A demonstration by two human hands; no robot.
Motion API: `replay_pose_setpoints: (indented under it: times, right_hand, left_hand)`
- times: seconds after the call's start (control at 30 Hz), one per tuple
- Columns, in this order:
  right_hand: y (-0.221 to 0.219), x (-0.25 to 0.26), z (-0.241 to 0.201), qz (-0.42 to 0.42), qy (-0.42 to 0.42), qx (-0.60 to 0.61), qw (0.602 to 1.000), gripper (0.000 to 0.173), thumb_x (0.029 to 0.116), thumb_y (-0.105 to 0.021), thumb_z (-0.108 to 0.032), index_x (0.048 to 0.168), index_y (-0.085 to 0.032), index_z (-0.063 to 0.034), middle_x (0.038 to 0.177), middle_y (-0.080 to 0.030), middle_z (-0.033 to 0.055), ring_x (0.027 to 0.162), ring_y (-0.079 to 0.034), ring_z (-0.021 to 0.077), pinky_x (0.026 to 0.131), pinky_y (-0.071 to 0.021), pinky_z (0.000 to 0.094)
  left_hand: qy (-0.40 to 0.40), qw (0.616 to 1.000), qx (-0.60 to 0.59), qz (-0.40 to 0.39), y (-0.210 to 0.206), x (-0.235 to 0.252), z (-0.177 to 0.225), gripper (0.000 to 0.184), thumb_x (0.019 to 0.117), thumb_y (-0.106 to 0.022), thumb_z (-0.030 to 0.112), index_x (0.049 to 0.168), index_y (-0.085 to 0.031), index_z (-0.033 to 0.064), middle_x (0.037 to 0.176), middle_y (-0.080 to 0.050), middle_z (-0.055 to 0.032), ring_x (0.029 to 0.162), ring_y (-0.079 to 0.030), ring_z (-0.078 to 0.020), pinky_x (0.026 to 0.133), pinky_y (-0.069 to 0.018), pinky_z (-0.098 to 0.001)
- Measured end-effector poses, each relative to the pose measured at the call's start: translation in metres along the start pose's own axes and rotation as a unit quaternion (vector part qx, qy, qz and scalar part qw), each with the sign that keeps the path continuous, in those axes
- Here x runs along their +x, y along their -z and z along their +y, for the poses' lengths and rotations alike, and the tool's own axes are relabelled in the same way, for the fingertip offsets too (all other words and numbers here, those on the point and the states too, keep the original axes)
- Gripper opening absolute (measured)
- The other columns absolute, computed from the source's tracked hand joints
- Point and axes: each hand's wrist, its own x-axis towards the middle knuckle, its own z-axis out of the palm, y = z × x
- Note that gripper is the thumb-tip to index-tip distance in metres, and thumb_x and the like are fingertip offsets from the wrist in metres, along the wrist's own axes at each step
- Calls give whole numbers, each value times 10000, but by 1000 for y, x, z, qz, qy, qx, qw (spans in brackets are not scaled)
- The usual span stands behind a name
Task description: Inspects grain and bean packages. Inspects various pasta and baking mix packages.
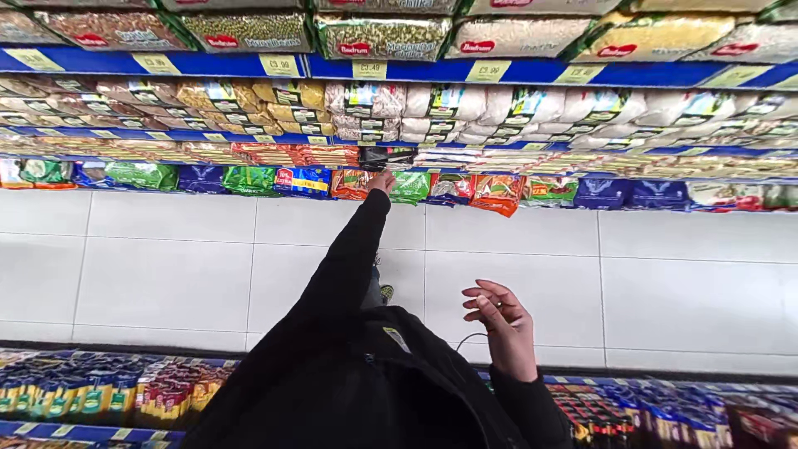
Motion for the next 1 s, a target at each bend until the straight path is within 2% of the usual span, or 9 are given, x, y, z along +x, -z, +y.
replay_pose_setpoints:
  times: [0.1, 0.17, 0.4, 0.53, 0.67, 0.77, 0.87, 0.97, 1.0]
  right_hand:
    - [-6, 17, 2, 7, -21, 7, 1000, 398, 945, -733, -257, 1260, -645, -30, 1053, -746, 178, 799, -754, 264, 623, -646, 362]
    - [-11, 26, 2, 5, -38, 6, 999, 405, 938, -736, -248, 1258, -642, -20, 1044, -749, 181, 795, -753, 266, 619, -644, 364]
    - [-9, 56, 4, -17, -83, 27, 996, 402, 948, -718, -251, 1260, -637, -12, 1019, -743, 187, 777, -748, 257, 604, -636, 359]
    - [-8, 71, 6, -29, -104, 7, 994, 381, 961, -686, -237, 1259, -631, -6, 1026, -743, 184, 791, -746, 259, 607, -635, 362]
    - [-9, 79, 6, -22, -121, -4, 992, 390, 961, -676, -241, 1264, -630, 1, 1044, -742, 198, 811, -747, 276, 607, -630, 365]
    - [-7, 83, 10, -23, -124, 7, 992, 379, 961, -671, -212, 1267, -622, 7, 1045, -740, 195, 816, -747, 272, 615, -634, 364]
    - [-7, 87, 13, -24, -130, 11, 991, 379, 958, -674, -203, 1268, -622, 8, 1054, -740, 190, 822, -746, 267, 618, -634, 364]
    - [-8, 92, 13, -26, -136, 7, 990, 382, 954, -670, -209, 1264, -620, 9, 1053, -742, 187, 821, -748, 268, 611, -632, 361]
    - [-9, 94, 14, -29, -138, 8, 990, 380, 956, -665, -207, 1264, -619, 10, 1051, -742, 189, 818, -748, 268, 609, -632, 360]
  left_hand:
    - [-15, 998, -48, 38, -15, 40, 4, 576, 1003, -675, 251, 1452, -452, -32, 1412, -553, -237, 1211, -623, -309, 983, -550, -407]
    - [-9, 996, -56, 65, -20, 58, 9, 620, 998, -682, 285, 1468, -421, -24, 1418, -536, -247, 1200, -618, -321, 965, -554, -414]
    - [38, 989, -109, 93, -29, 85, 17, 690, 1005, -664, 314, 1527, -332, 11, 1464, -485, -256, 1242, -595, -332, 977, -552, -418]
    - [32, 985, -101, 133, -44, 89, 16, 695, 1006, -661, 327, 1528, -336, 4, 1498, -438, -263, 1273, -561, -350, 1002, -535, -438]
    - [24, 977, -99, 186, -57, 98, 8, 673, 983, -688, 368, 1480, -418, 3, 1396, -543, -243, 1172, -619, -320, 926, -565, -444]
    - [15, 971, -147, 190, -62, 95, 6, 656, 983, -688, 355, 1485, -416, 32, 1392, -542, -221, 1170, -610, -301, 925, -556, -434]
    - [17, 972, -188, 139, -61, 88, 10, 546, 1015, -633, 283, 1469, -434, 56, 1405, -539, -179, 1174, -607, -260, 948, -541, -372]
    - [37, 981, -142, 128, -57, 87, 18, 554, 1005, -646, 205, 1475, -410, 31, 1404, -505, -210, 1143, -590, -284, 930, -535, -379]
    - [35, 983, -120, 138, -57, 90, 19, 556, 996, -658, 197, 1464, -416, 19, 1367, -511, -219, 1089, -590, -283, 893, -538, -378]
